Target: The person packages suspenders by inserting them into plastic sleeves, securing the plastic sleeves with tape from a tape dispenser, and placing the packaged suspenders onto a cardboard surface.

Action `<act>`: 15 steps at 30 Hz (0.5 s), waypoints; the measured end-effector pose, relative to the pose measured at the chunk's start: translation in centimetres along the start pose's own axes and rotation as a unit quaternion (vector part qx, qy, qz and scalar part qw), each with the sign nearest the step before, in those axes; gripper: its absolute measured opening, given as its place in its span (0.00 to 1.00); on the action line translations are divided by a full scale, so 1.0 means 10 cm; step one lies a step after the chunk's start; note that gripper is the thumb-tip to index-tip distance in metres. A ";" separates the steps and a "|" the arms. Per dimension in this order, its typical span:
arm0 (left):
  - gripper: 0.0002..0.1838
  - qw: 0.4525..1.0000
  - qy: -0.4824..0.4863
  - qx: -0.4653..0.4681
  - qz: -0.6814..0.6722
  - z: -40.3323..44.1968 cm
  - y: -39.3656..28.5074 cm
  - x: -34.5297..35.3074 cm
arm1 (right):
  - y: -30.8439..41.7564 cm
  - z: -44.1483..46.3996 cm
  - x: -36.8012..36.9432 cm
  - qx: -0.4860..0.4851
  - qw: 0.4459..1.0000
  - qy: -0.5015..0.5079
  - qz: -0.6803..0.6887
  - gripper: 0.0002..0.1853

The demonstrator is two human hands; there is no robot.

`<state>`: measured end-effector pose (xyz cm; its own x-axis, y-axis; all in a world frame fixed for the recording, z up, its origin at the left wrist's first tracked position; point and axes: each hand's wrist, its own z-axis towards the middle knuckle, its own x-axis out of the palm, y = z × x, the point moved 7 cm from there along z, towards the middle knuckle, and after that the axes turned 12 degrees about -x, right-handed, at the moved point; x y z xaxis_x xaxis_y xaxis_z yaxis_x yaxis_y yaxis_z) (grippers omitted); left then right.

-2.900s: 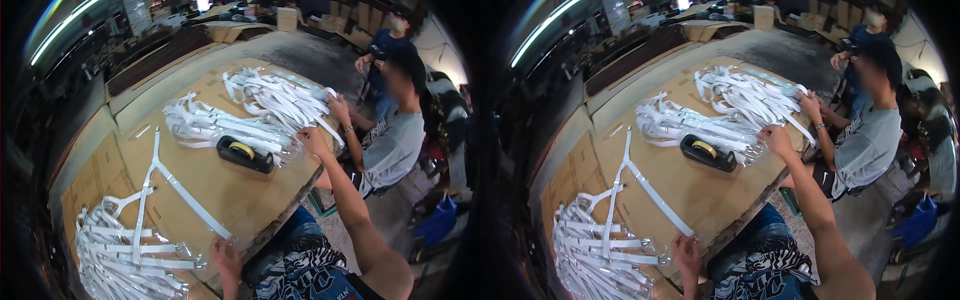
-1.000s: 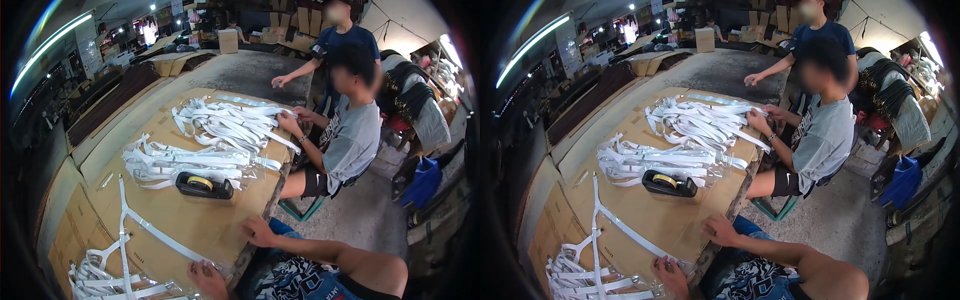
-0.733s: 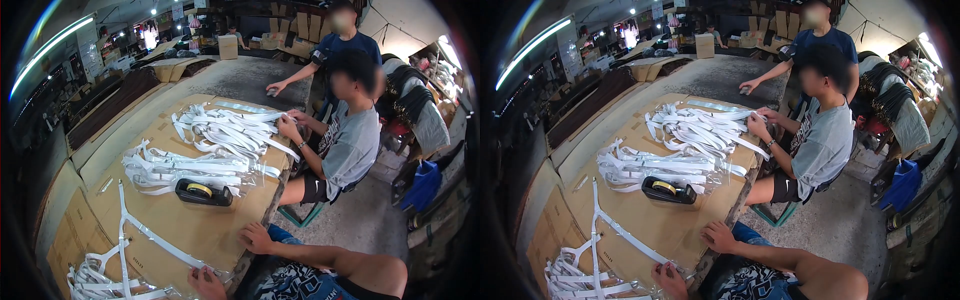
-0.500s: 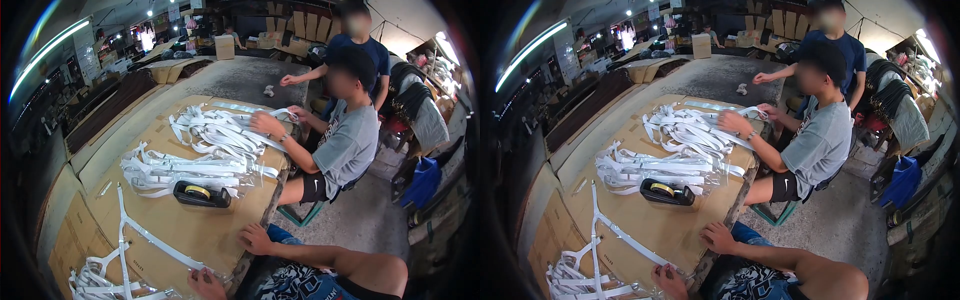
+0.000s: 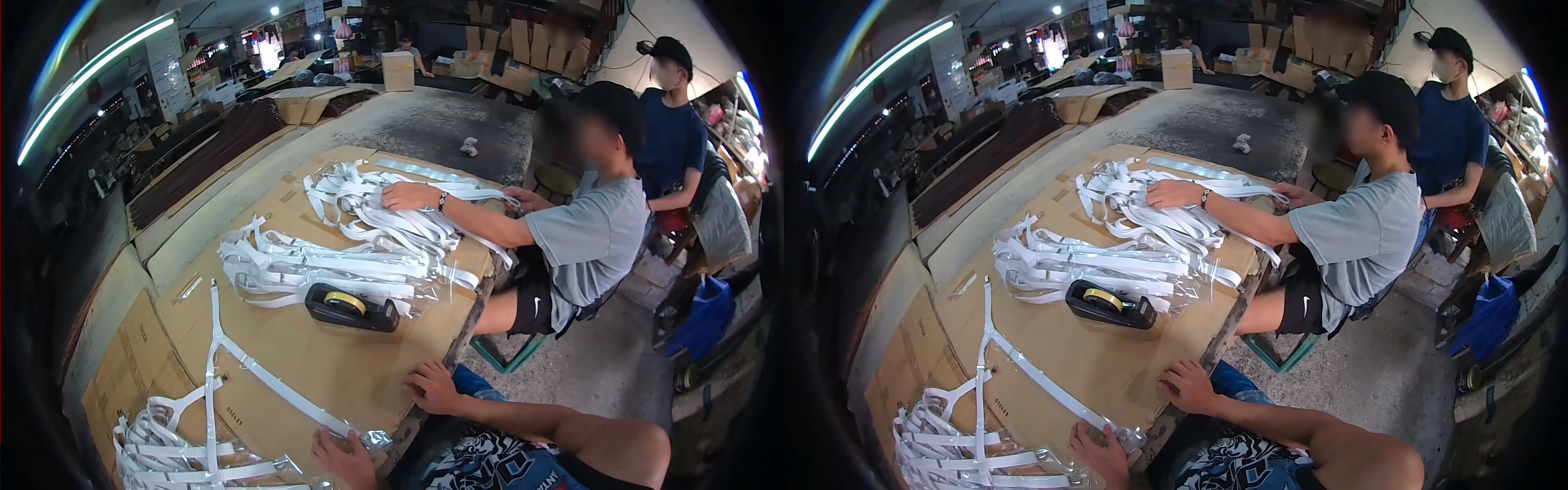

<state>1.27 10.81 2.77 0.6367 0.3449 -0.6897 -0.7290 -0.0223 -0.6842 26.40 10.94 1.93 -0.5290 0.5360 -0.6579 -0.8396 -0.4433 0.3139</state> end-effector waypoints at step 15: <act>0.30 0.996 0.068 0.010 0.063 -0.03 0.07 0.08 | 0.00 -0.01 -0.04 0.006 1.000 -0.004 0.003 0.07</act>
<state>1.41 10.76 1.66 0.5663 0.2111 -0.7967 -0.8098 -0.0376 -0.5855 26.61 10.63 2.08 -0.5343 0.5391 -0.6511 -0.8382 -0.4374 0.3256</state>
